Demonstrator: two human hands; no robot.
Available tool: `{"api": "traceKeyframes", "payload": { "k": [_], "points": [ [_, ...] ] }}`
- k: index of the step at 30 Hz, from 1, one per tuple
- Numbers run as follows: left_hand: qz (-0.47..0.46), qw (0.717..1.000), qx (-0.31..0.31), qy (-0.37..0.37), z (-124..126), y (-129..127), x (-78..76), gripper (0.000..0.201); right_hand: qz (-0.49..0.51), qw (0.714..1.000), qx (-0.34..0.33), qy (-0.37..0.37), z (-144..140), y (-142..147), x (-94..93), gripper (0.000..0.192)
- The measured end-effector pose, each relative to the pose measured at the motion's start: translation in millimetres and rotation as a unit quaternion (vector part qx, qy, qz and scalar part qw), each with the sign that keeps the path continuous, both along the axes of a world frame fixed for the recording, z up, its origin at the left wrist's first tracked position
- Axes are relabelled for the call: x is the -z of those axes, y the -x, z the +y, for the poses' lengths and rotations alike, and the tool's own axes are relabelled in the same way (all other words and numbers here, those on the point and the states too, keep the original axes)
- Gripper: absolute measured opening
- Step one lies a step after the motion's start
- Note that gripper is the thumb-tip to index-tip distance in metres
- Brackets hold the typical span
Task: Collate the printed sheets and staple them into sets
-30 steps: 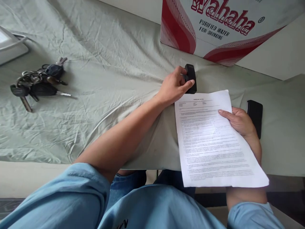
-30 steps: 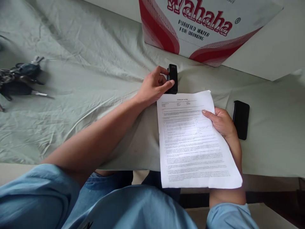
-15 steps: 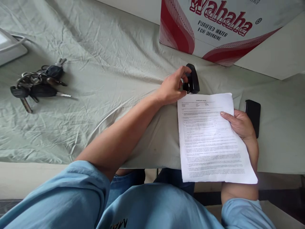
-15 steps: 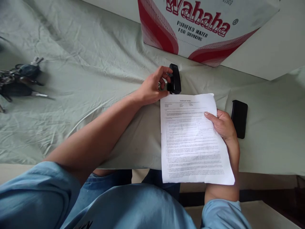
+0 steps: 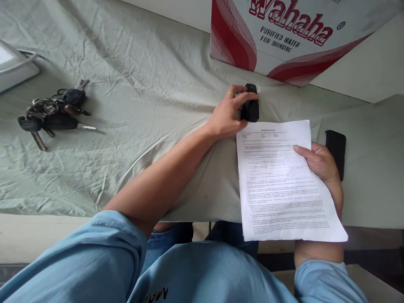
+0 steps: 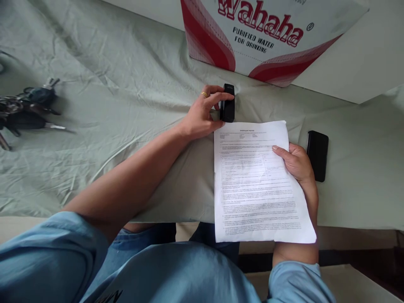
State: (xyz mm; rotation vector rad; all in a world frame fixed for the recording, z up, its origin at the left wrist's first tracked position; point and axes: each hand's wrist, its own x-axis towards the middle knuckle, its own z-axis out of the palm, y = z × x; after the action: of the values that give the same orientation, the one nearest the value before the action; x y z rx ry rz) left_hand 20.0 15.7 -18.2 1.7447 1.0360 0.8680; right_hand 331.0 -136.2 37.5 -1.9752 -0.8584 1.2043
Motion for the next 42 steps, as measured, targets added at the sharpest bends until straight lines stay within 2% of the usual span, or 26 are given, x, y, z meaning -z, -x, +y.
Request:
{"api": "traceKeyframes", "payload": {
  "k": [7, 14, 24, 30, 33, 38, 42],
  "points": [
    [0.016, 1.000, 0.001, -0.015, -1, -1, 3.7, 0.051, 0.005, 1.000, 0.002, 0.008, -1, -1, -0.8, 0.048],
    [-0.003, 1.000, -0.014, 0.014, 1, -6, 4.5, 0.045, 0.009, 1.000, 0.012, -0.005, -1, -7, 4.6, 0.047],
    [0.015, 1.000, -0.009, 0.005, 0, -8, 8.9, 0.062, 0.000, 0.999, 0.031, -0.011, -4, -6, 6.0, 0.037],
    [0.027, 1.000, -0.004, 0.006, -1, -5, 8.4, 0.066, 0.006, 1.000, 0.022, -0.009, -1, -13, 10.4, 0.042],
    [0.022, 1.000, -0.004, -0.010, 2, -5, 17.3, 0.062, 0.014, 1.000, 0.024, -0.015, 1, -14, 11.9, 0.045],
    [-0.020, 0.997, -0.026, -0.072, 16, -4, 43.3, 0.041, 0.022, 0.998, 0.032, -0.047, 2, -13, 20.3, 0.053],
    [-0.026, 0.995, -0.028, -0.089, 19, -3, 49.9, 0.045, 0.027, 0.997, 0.031, -0.068, 0, -14, 23.0, 0.051]
  ]
}}
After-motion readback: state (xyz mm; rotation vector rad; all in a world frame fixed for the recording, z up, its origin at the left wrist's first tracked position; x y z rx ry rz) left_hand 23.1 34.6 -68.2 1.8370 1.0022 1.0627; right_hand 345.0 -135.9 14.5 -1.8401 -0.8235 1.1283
